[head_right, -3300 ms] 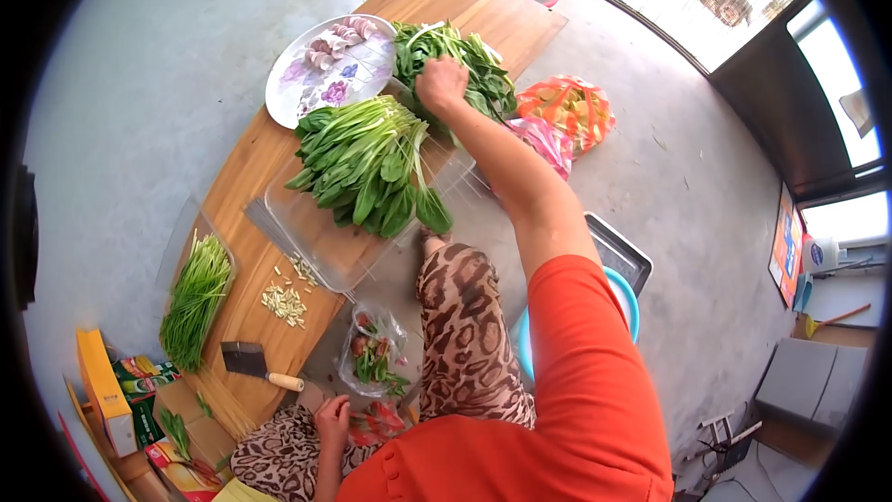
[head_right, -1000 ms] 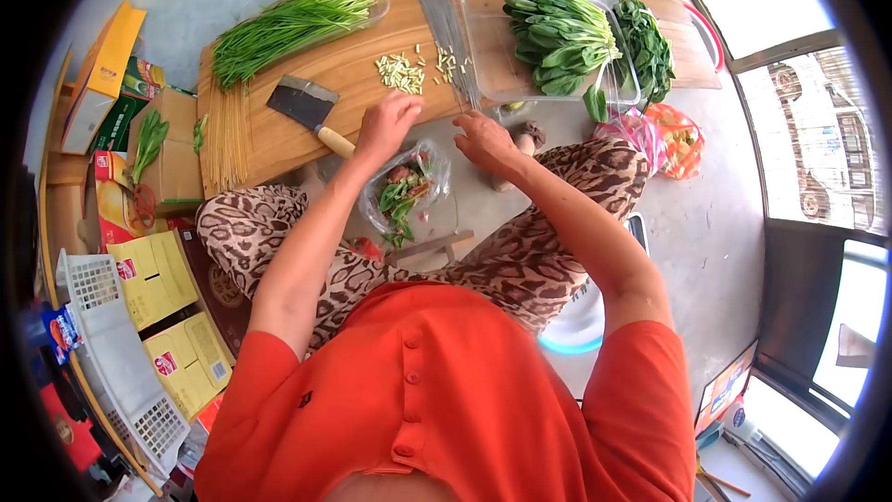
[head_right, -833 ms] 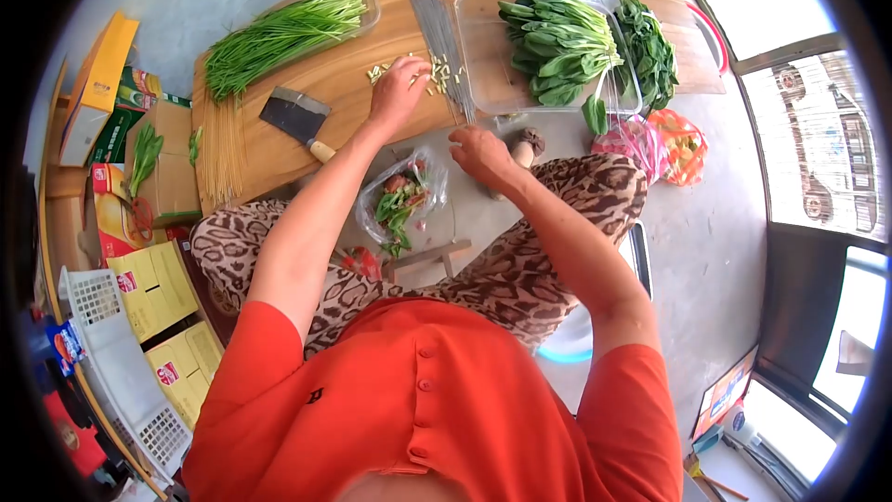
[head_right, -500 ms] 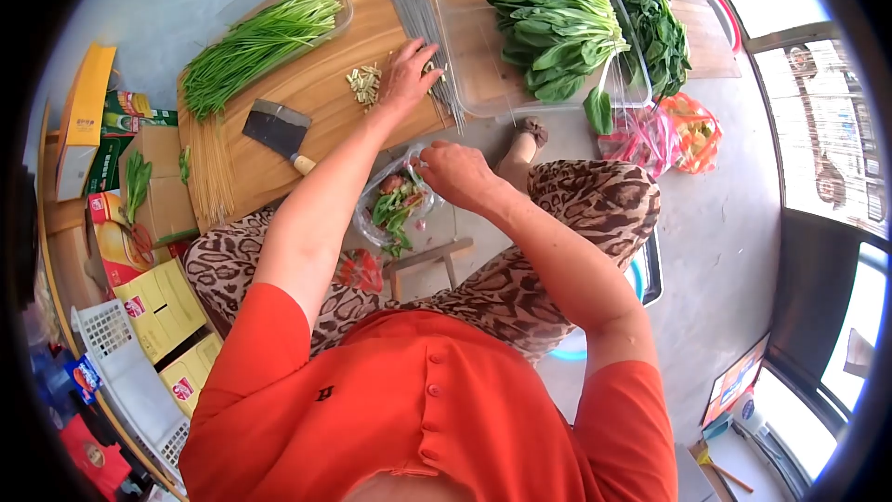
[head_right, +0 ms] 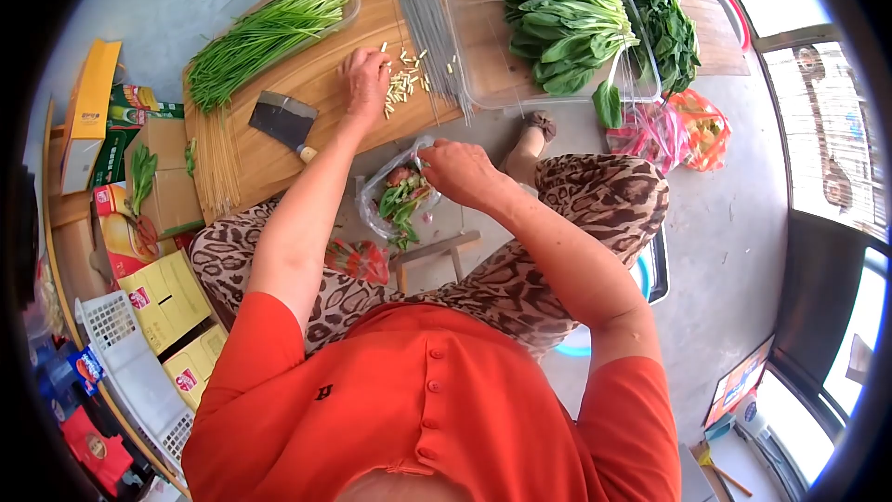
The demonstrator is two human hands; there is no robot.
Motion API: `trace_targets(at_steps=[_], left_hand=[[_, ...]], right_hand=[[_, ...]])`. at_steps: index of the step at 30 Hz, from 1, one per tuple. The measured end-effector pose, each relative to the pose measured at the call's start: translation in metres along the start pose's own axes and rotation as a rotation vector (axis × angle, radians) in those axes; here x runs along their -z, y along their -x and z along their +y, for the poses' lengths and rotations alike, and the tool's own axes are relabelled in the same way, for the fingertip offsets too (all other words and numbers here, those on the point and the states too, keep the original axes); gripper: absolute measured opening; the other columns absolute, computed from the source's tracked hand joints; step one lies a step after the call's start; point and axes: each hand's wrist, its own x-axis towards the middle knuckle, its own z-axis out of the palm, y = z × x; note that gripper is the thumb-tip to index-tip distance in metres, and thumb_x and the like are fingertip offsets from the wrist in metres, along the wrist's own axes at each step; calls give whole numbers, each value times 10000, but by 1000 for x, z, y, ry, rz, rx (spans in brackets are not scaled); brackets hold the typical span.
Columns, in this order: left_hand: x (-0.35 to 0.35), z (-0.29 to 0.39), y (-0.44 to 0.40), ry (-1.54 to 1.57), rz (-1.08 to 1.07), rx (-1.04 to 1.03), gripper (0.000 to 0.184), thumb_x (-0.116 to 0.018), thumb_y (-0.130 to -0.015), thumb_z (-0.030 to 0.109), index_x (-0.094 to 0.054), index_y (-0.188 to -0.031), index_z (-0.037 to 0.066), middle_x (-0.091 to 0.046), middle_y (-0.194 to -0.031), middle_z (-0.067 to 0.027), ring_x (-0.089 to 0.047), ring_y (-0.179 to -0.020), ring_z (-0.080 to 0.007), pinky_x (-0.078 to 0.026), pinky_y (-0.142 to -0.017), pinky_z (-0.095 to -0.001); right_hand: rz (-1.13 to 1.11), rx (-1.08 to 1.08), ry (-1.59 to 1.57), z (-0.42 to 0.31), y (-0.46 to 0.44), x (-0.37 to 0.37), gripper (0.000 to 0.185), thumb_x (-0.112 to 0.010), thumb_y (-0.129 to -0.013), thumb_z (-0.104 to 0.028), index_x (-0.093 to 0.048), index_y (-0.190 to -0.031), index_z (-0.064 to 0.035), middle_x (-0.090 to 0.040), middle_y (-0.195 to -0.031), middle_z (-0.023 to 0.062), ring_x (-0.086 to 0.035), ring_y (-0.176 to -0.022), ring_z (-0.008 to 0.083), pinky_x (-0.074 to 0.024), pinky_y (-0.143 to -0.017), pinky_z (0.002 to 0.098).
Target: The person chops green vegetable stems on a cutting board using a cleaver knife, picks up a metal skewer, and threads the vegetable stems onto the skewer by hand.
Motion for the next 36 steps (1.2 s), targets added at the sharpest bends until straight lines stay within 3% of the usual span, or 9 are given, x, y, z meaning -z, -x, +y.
trace_targets(at_steps=[4,6,16,19,23,24,27,33,36], left_hand=[[0,2,-13,52,-2,2,140,-708,-723,80,-669,-851,125,-616,-920,-42,-560,-956,-261,-433,-837,-383],[-11,11,-20,250,-39,-42,148,-720,-722,100,-687,-863,132,-621,-900,-34,-559,-949,-262,-439,-836,-380],[-31,33,-24,26,-153,19,97,-743,-726,143,-675,-795,145,-588,-824,-38,-557,-906,-254,-413,-795,-399],[-19,24,-22,2,-94,84,70,-714,-734,130,-648,-756,130,-588,-893,-64,-550,-923,-275,-403,-815,-410],[-6,8,-14,6,-1,48,121,-645,-766,75,-680,-865,136,-599,-892,-79,-559,-911,-296,-425,-798,-428],[-9,7,-17,27,-63,-5,205,-652,-766,66,-690,-951,143,-610,-929,-74,-567,-932,-295,-453,-811,-423],[-21,24,-26,247,-263,-99,225,-689,-775,97,-687,-999,116,-602,-1002,-80,-575,-979,-292,-481,-846,-412],[-43,51,-40,342,-576,-82,211,-716,-803,159,-678,-971,38,-565,-1075,-115,-600,-980,-312,-513,-848,-414],[-47,56,-44,353,-614,-119,280,-729,-759,90,-675,-1019,3,-568,-967,-162,-589,-928,-332,-491,-818,-391]], right_hand=[[-6,18,17,-1,-1,0,191,-557,-855,-183,-615,-976,-47,-609,-938,171,-612,-884,376,-492,-760,477],[-16,22,31,-4,-2,1,189,-567,-856,-197,-602,-937,-29,-608,-928,174,-612,-868,379,-492,-746,474],[-7,34,40,-3,-2,3,207,-587,-852,-203,-601,-929,-11,-616,-918,173,-621,-853,374,-502,-727,464],[-20,13,50,-2,-2,4,214,-601,-850,-206,-602,-939,-11,-620,-924,174,-623,-854,375,-503,-732,460],[-63,-12,54,-5,-1,8,227,-589,-867,-202,-607,-998,-18,-614,-952,172,-613,-879,378,-493,-758,459],[-94,-32,46,-6,-2,8,249,-581,-885,-205,-611,-1049,-20,-605,-978,166,-602,-901,377,-484,-779,456],[-84,-26,24,-6,0,6,245,-580,-885,-201,-610,-1044,-18,-605,-972,167,-603,-896,375,-483,-779,457],[-72,-26,25,-5,0,7,252,-580,-884,-198,-603,-1059,-19,-602,-973,167,-603,-890,372,-483,-780,456],[-79,-26,24,-5,0,7,257,-578,-885,-202,-599,-1066,-21,-601,-979,165,-603,-897,370,-484,-782,453]])
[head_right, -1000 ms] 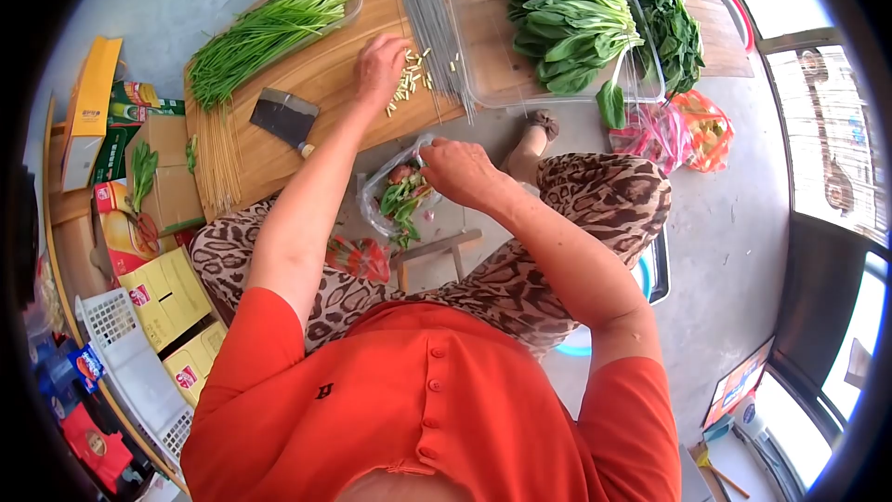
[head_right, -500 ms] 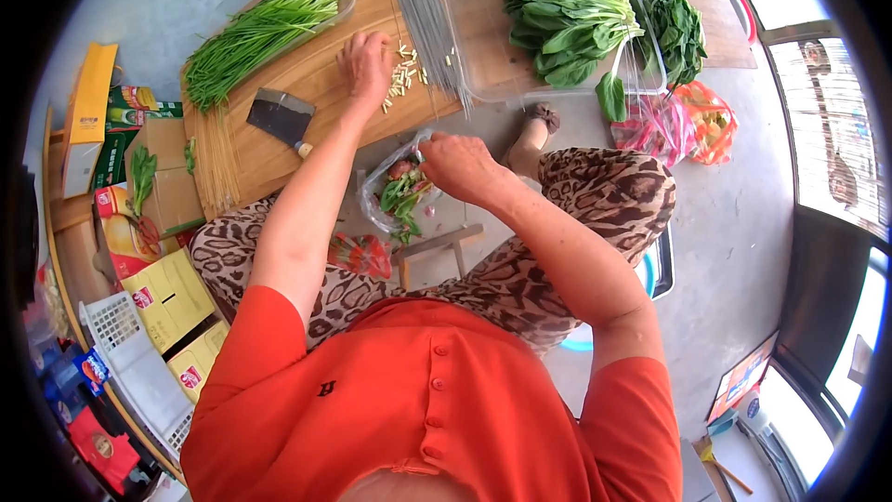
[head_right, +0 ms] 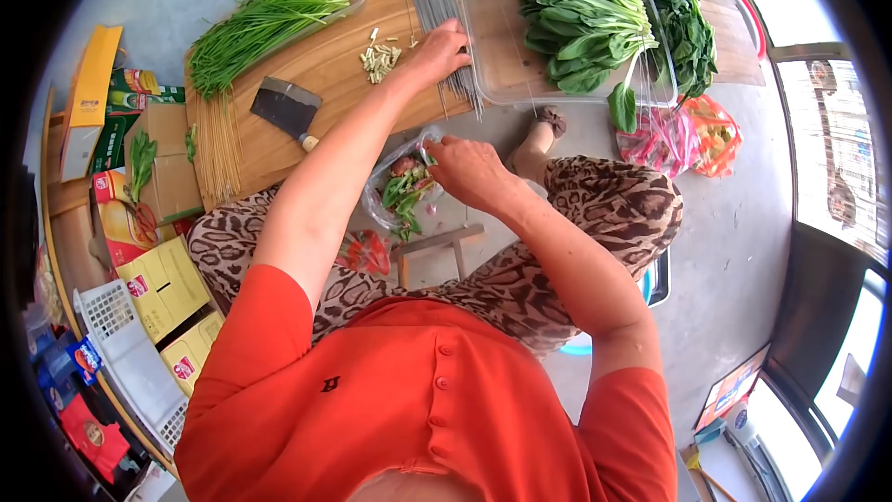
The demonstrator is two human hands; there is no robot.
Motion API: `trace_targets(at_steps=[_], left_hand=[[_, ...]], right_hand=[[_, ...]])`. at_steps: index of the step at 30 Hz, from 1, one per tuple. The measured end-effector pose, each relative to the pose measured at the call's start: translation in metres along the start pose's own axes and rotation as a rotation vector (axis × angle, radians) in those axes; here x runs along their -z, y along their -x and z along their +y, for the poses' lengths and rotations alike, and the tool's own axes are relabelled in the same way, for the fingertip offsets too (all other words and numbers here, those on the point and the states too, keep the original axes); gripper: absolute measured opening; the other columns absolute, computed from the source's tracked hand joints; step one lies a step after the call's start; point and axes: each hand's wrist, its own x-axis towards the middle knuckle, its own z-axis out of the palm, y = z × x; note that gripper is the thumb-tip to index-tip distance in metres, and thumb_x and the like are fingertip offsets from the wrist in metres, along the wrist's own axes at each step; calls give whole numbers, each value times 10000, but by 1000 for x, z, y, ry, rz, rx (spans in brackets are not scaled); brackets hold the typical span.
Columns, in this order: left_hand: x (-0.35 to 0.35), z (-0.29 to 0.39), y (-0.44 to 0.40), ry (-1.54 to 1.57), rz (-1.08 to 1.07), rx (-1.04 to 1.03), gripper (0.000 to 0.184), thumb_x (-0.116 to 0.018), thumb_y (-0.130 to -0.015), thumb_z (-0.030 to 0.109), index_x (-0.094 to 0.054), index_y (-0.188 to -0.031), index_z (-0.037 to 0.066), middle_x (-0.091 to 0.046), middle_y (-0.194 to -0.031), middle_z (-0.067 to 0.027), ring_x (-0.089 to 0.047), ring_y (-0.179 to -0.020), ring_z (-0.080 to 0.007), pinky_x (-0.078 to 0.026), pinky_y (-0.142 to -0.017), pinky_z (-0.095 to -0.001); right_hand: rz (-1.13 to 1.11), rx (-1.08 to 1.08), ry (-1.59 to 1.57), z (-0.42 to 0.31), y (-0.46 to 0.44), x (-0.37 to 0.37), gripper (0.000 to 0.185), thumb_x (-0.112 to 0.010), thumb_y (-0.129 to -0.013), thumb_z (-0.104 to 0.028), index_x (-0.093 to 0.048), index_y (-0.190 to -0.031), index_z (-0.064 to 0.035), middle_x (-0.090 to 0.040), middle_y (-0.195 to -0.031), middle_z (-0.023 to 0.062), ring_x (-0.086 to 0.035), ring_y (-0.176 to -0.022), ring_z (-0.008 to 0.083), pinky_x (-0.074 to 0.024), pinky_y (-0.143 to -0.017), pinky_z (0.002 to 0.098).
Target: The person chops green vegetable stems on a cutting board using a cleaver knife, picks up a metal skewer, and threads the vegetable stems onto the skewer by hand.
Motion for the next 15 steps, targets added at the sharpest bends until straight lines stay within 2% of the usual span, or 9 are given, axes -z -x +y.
trace_targets(at_steps=[4,9,15], left_hand=[[-2,3,0,-34,31,-9,228,-714,-765,85,-673,-974,2,-571,-954,-173,-599,-915,-344,-499,-815,-406],[0,17,2,-96,94,99,104,-673,-784,77,-645,-855,6,-584,-947,-183,-613,-886,-362,-510,-808,-451],[-1,20,1,-102,118,127,61,-636,-797,46,-651,-813,-11,-595,-927,-198,-623,-870,-378,-523,-789,-449]], right_hand=[[-9,1,14,1,0,-1,262,-576,-885,-204,-599,-1075,-24,-600,-986,162,-602,-905,366,-485,-787,450],[-17,-3,15,0,1,0,272,-573,-885,-199,-600,-1092,-25,-602,-990,161,-604,-908,363,-485,-790,450],[5,15,-4,1,2,1,267,-575,-882,-195,-603,-1082,-20,-603,-982,167,-604,-900,369,-485,-785,452]])
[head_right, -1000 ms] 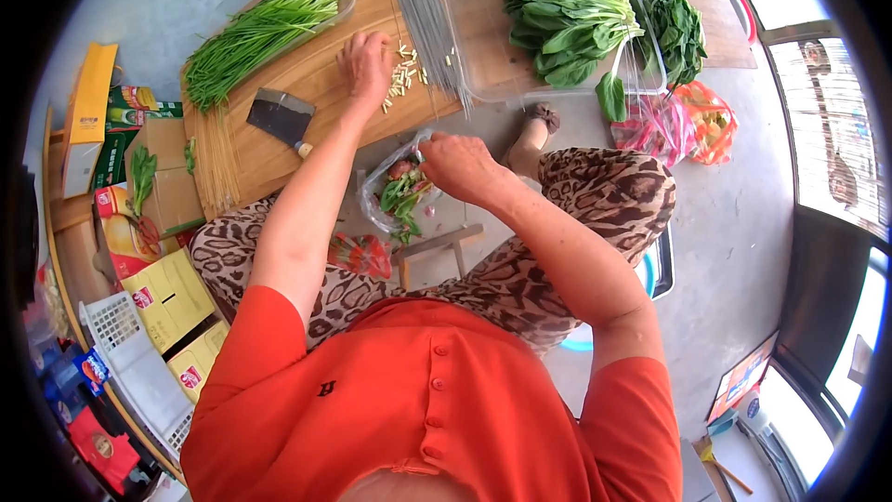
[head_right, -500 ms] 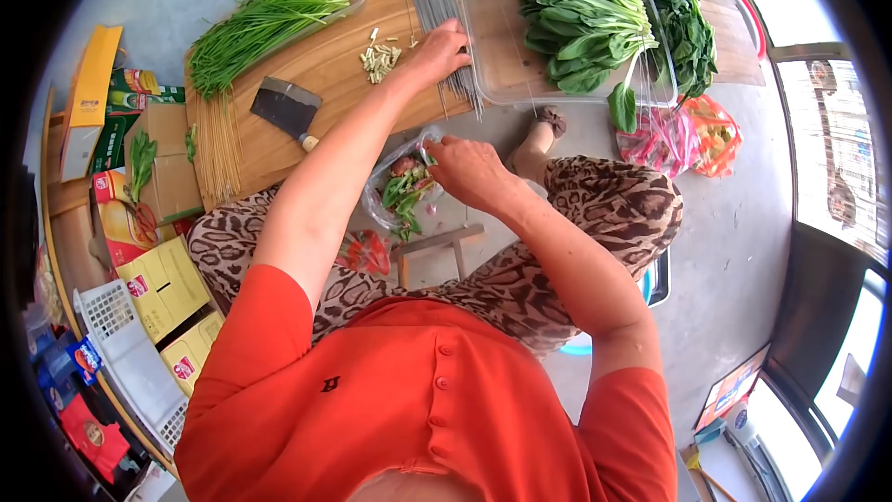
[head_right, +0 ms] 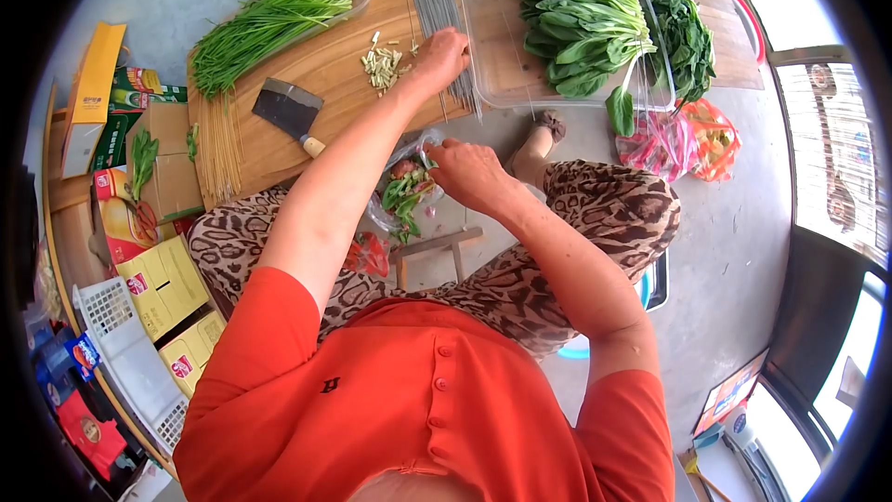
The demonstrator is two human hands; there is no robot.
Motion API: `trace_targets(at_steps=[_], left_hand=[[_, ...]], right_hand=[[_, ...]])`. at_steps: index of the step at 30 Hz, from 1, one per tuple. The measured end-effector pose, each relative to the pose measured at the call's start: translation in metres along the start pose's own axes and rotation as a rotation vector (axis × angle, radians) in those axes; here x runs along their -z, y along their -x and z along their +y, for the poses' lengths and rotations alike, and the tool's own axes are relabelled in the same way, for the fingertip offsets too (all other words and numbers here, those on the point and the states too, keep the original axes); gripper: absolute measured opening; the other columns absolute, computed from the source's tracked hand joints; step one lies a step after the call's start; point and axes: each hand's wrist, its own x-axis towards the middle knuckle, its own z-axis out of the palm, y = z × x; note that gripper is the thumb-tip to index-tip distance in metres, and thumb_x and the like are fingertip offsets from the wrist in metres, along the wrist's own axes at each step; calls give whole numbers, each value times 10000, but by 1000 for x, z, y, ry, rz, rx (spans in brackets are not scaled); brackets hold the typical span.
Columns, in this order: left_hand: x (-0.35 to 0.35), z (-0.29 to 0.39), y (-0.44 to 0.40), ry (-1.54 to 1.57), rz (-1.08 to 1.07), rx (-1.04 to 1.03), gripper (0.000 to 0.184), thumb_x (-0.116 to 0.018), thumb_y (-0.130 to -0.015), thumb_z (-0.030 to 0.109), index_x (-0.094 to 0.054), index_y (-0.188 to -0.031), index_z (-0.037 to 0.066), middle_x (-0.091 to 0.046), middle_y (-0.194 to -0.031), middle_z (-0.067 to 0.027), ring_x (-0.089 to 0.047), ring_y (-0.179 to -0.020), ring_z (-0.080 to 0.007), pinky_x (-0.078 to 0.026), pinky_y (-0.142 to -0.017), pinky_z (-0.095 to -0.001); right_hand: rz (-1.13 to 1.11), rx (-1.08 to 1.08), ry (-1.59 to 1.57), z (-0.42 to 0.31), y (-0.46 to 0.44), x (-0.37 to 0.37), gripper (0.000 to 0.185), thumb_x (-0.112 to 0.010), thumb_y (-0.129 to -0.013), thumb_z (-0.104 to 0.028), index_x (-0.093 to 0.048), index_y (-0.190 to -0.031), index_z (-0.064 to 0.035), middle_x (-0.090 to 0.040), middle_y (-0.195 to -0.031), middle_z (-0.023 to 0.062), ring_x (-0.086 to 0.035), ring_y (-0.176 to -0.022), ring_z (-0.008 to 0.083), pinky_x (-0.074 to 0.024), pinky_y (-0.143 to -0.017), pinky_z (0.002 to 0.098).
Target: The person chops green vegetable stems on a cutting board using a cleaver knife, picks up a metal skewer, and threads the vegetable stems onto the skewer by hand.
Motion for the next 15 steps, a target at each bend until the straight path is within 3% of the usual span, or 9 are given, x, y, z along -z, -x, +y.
trace_targets(at_steps=[4,10,12,15], left_hand=[[-5,-7,2,105,30,18,40,-632,-776,39,-662,-779,13,-605,-888,-185,-621,-833,-362,-517,-745,-431],[14,-35,19,328,280,73,40,-643,-726,37,-674,-737,60,-602,-757,-144,-616,-764,-313,-500,-676,-404],[27,-46,31,13,351,77,78,-646,-746,43,-700,-781,85,-605,-846,-131,-620,-809,-303,-498,-695,-398],[34,-42,37,-58,400,138,69,-661,-759,51,-702,-807,78,-601,-909,-128,-615,-858,-309,-496,-708,-402]], right_hand=[[15,14,0,2,0,-2,257,-579,-879,-191,-605,-1066,-17,-604,-975,170,-604,-890,374,-486,-778,455],[22,13,-16,2,3,0,241,-584,-875,-184,-604,-1046,-15,-604,-959,177,-604,-875,382,-489,-766,460],[11,1,-13,2,3,-1,248,-583,-878,-188,-602,-1056,-17,-606,-955,178,-603,-886,382,-487,-772,460],[-17,3,1,1,2,-3,256,-583,-879,-192,-599,-1068,-20,-608,-959,178,-601,-897,382,-485,-779,462]])
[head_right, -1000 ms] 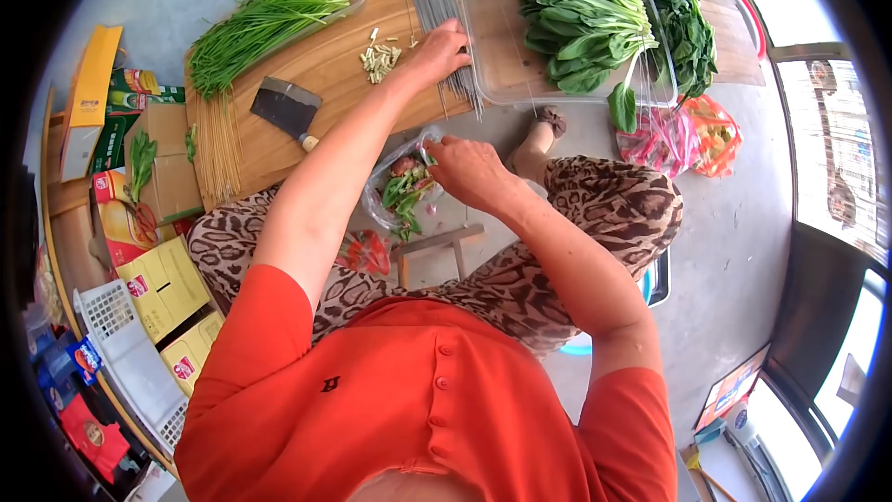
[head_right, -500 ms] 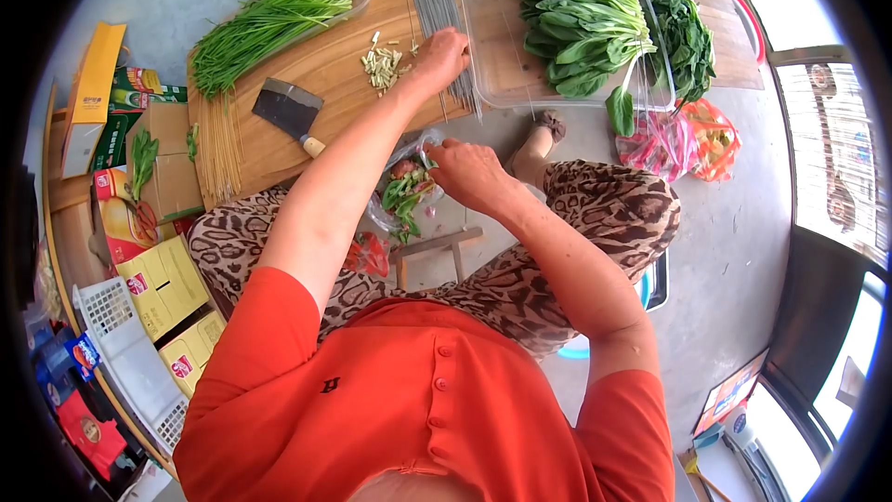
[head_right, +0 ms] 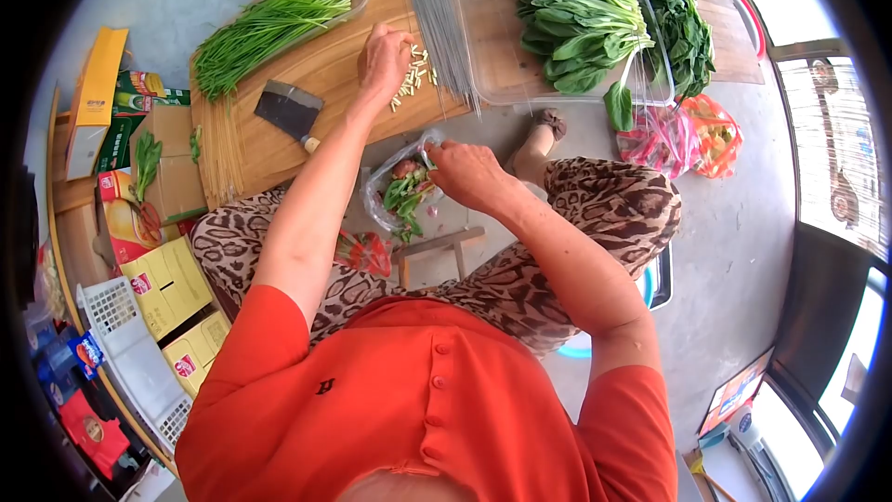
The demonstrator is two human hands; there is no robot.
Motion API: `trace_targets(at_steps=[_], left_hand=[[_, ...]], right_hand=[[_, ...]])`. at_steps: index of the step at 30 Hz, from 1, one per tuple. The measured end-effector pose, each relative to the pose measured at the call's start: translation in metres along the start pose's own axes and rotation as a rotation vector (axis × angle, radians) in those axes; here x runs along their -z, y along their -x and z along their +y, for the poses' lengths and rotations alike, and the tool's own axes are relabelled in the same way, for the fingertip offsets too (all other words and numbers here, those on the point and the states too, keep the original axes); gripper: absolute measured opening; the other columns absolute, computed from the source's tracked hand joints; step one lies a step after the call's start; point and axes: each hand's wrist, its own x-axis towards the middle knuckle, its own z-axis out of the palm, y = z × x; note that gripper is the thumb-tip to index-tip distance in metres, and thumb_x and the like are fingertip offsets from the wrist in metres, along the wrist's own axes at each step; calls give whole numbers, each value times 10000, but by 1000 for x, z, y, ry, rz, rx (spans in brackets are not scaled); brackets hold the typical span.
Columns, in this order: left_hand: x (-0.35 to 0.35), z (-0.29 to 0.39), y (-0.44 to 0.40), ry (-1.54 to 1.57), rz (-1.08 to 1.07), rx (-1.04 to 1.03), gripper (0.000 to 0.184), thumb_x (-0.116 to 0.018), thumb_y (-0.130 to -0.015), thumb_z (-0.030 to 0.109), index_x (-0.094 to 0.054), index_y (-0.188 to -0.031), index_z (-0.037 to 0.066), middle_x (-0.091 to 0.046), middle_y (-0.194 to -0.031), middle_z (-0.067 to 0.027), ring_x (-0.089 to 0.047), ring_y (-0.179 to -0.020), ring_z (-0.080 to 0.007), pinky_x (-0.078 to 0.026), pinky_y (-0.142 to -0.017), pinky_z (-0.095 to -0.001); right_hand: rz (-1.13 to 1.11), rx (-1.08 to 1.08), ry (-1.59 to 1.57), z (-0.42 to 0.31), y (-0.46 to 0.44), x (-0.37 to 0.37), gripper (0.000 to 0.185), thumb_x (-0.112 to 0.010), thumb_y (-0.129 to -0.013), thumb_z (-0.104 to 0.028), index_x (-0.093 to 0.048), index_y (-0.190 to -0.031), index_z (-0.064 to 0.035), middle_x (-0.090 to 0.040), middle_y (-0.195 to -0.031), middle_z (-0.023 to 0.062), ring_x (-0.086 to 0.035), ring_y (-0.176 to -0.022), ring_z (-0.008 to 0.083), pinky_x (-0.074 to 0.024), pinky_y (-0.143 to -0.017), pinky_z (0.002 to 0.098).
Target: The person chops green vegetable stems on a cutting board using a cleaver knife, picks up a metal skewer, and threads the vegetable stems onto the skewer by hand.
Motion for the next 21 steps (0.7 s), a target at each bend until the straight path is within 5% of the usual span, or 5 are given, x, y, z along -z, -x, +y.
trace_targets(at_steps=[10,21], left_hand=[[-23,-2,-2,-28,-106,94,112,-763,-730,158,-680,-761,90,-584,-909,-112,-581,-918,-303,-476,-772,-410],[-6,-32,24,21,-80,-104,93,-711,-694,100,-624,-663,90,-571,-811,-93,-561,-848,-301,-448,-737,-417]], right_hand=[[62,48,-12,3,-1,-1,277,-594,-830,-182,-569,-1032,6,-622,-931,204,-619,-849,398,-499,-734,486],[4,-2,31,6,-1,2,270,-577,-887,-196,-585,-1096,-26,-611,-995,171,-606,-911,377,-493,-781,460]])
